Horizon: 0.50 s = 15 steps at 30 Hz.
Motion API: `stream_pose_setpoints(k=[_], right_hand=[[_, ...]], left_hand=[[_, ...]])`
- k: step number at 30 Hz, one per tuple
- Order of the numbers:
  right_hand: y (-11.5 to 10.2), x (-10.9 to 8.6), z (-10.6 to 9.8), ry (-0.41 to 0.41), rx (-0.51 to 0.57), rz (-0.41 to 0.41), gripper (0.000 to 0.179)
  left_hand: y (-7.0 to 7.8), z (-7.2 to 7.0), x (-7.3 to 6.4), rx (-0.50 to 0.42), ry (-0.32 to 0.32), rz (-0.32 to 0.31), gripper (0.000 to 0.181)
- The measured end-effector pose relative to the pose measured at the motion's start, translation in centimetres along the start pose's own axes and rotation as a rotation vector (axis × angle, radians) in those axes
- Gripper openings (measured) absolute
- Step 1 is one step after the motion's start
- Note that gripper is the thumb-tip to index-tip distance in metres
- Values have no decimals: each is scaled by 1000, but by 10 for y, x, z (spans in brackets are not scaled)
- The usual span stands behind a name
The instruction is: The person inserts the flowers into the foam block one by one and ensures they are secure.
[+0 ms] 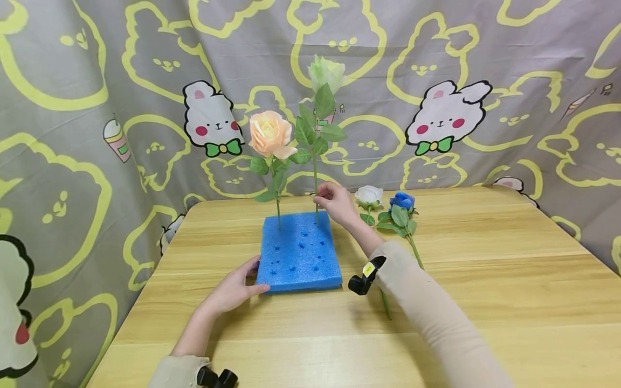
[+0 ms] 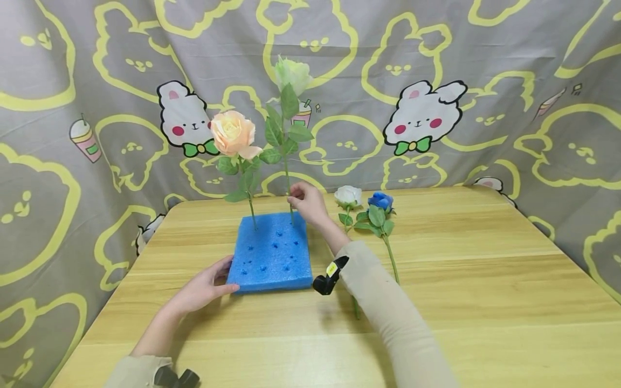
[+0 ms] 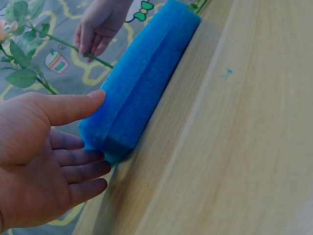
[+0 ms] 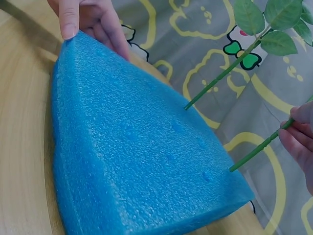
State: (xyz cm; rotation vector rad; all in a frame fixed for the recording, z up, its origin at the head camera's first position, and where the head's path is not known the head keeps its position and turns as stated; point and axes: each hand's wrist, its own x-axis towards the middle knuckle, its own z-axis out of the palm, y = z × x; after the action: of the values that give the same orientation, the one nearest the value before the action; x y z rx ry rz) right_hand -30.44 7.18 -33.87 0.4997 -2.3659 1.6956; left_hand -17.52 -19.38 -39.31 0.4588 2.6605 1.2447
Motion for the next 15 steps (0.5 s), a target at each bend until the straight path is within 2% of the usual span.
stream_pose_setpoints(k=[15], right_hand=[[5, 2, 6, 47, -18, -9, 15]], left_hand=[[-1, 1, 0, 3, 2, 3, 77]])
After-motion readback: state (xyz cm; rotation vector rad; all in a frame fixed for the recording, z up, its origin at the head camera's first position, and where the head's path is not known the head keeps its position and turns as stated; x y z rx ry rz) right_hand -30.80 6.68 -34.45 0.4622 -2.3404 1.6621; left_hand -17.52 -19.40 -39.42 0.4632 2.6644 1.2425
